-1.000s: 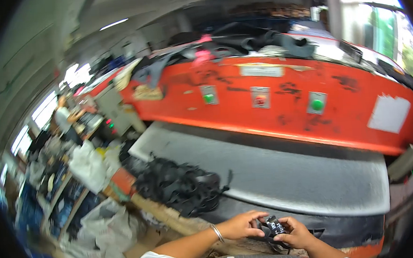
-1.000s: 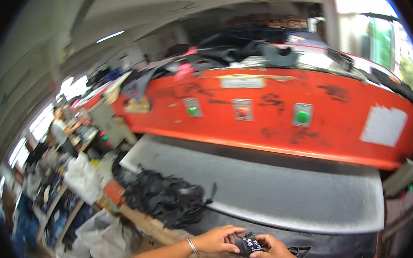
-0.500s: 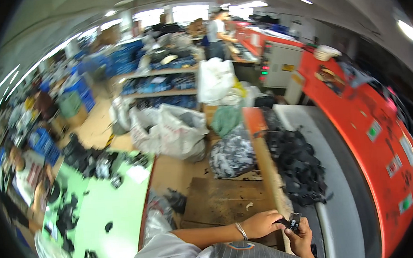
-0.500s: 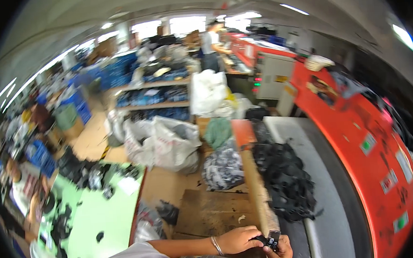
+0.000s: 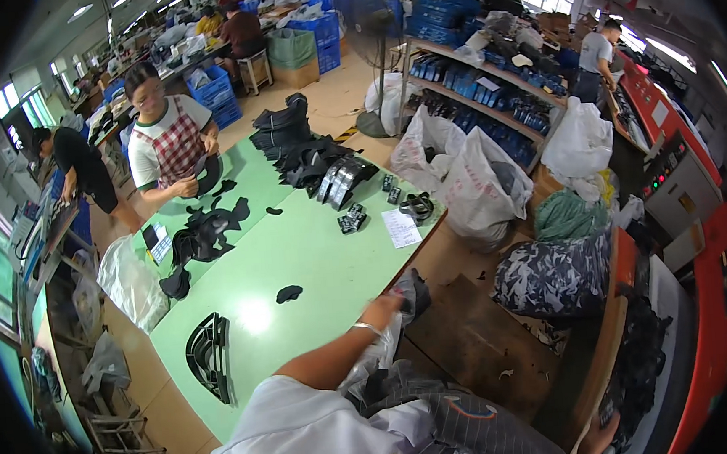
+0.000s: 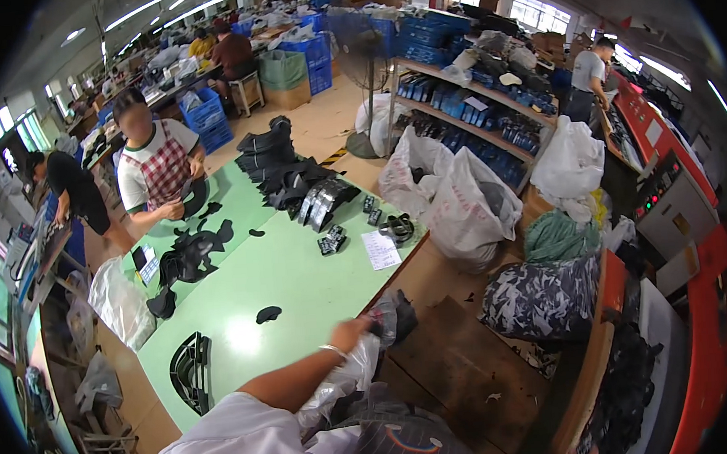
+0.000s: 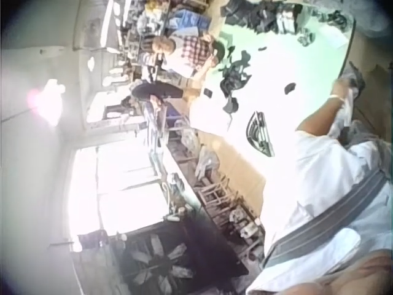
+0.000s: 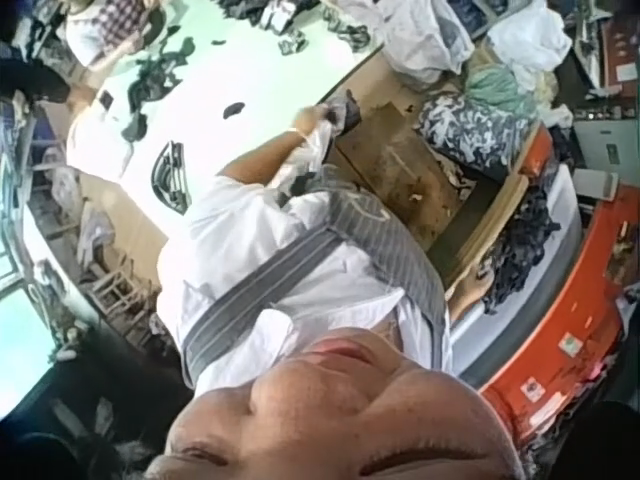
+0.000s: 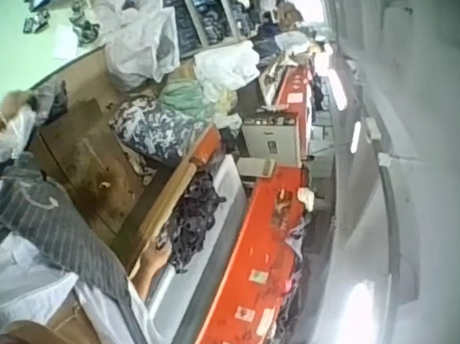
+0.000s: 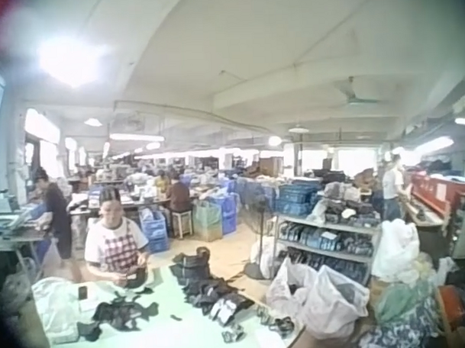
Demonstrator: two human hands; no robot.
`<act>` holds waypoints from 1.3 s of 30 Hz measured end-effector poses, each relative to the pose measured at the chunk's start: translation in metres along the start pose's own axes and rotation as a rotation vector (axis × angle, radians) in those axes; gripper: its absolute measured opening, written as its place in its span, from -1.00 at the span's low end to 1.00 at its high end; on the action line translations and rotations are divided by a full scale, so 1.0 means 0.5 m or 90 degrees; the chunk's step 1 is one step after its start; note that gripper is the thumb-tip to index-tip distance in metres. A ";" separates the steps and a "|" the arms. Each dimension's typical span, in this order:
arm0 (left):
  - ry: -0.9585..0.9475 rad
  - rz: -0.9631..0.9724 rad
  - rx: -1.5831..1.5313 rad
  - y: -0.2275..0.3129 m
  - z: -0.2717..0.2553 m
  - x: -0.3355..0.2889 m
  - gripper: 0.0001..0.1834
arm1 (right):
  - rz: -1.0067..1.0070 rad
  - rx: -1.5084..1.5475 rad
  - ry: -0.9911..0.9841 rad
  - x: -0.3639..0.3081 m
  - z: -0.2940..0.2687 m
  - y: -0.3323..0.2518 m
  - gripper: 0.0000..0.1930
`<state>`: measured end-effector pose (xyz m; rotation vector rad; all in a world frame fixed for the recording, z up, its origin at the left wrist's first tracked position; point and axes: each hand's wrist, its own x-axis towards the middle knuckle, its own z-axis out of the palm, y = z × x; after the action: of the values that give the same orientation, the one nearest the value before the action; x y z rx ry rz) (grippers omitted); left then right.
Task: Cutting shoe components from leather sheets using a hydraulic clicker press and metal dies.
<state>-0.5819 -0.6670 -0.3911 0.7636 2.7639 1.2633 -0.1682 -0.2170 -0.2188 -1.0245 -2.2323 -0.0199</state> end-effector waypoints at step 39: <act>-0.575 0.562 -0.212 0.937 0.738 0.629 -0.27 | 0.685 0.103 -0.001 0.126 0.100 -0.003 -0.03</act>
<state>-0.5840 -0.0087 -0.2465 1.9762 1.4642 0.9722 -0.2273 -0.1622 -0.2206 -1.9664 -1.3980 0.6081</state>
